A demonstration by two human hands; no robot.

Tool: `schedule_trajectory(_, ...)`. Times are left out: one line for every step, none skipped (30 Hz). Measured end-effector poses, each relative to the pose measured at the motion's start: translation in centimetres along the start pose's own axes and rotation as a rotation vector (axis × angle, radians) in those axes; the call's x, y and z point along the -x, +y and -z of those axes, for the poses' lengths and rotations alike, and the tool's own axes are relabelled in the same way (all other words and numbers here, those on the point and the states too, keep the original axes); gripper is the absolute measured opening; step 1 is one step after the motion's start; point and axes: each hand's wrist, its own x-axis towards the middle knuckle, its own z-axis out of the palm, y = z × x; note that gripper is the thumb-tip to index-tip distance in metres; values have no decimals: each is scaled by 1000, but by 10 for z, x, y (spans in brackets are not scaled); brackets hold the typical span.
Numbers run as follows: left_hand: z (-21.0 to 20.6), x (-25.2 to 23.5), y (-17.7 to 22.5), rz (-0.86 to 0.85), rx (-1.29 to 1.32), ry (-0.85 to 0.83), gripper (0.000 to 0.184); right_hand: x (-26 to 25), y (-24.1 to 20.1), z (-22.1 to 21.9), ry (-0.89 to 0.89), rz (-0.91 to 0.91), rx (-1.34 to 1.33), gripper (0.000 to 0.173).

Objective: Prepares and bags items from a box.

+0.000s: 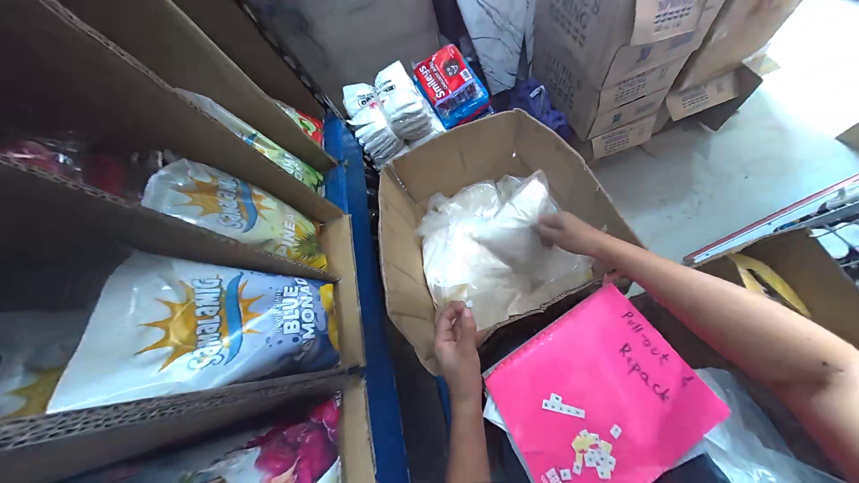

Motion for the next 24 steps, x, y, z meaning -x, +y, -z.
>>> schedule_trajectory(2, 1, 0, -16, -5, -4, 16, 4, -3, 0, 94, -3, -69, 39)
schedule_trajectory(4, 2, 1, -35, -15, -12, 17, 8, -6, 0, 185, -7, -138, 40)
schedule_trajectory(7, 4, 2, -53, -22, -20, 17, 12, -10, 1, 255, -14, -208, 42)
schedule_trajectory(9, 6, 3, -61, -23, -27, 17, 14, -12, 1, 322, -17, -281, 43)
schedule_trajectory(10, 8, 5, -62, -24, -30, 16, 16, -13, 2, 379, -13, -362, 44)
schedule_trajectory(10, 10, 7, -60, -21, -29, 16, 18, -14, 2, 431, -5, -446, 44)
schedule_trajectory(10, 13, 10, -57, -10, -21, 14, 18, -14, 1, 478, 7, -530, 44)
schedule_trajectory(9, 15, 12, -52, 6, -12, 13, 19, -14, 0, 514, 29, -603, 43)
schedule_trajectory(8, 17, 14, -51, 19, -7, 13, 20, -15, -2, 535, 47, -653, 43)
schedule_trajectory(7, 18, 16, -51, 25, -9, 13, 22, -17, -3, 550, 62, -677, 43)
schedule_trajectory(6, 18, 18, -53, 26, -13, 13, 25, -20, -5, 568, 68, -677, 44)
schedule_trajectory(5, 17, 21, -59, 24, -21, 13, 28, -23, -8, 587, 69, -662, 44)
schedule_trajectory(3, 16, 25, -67, 20, -37, 14, 31, -25, -11, 609, 73, -632, 44)
schedule_trajectory(0, 13, 30, -78, 17, -62, 14, 33, -27, -15, 636, 81, -593, 43)
schedule_trajectory(-3, 9, 36, -88, 26, -99, 14, 36, -29, -19, 659, 94, -552, 42)
schedule_trajectory(-6, 4, 43, -93, 49, -151, 15, 38, -32, -23, 682, 105, -510, 40)
schedule_trajectory(-11, -1, 50, -85, 82, -221, 17, 40, -34, -26, 705, 116, -475, 39)
schedule_trajectory(-17, -6, 57, -64, 123, -295, 17, 42, -38, -29, 728, 122, -448, 39)
schedule_trajectory(-25, -12, 63, -31, 172, -363, 17, 43, -42, -30, 751, 132, -425, 38)
schedule_trajectory(-33, -17, 68, 11, 225, -427, 19, 44, -44, -31, 774, 145, -404, 38)
schedule_trajectory(-42, -22, 72, 58, 283, -481, 21, 45, -46, -31, 795, 162, -382, 38)
schedule_trajectory(-50, -26, 72, 105, 338, -523, 24, 45, -47, -31, 811, 184, -364, 38)
schedule_trajectory(-58, -31, 71, 151, 380, -545, 25, 46, -48, -30, 821, 201, -346, 38)
schedule_trajectory(-65, -34, 69, 197, 402, -555, 27, 47, -50, -28, 824, 205, -334, 38)
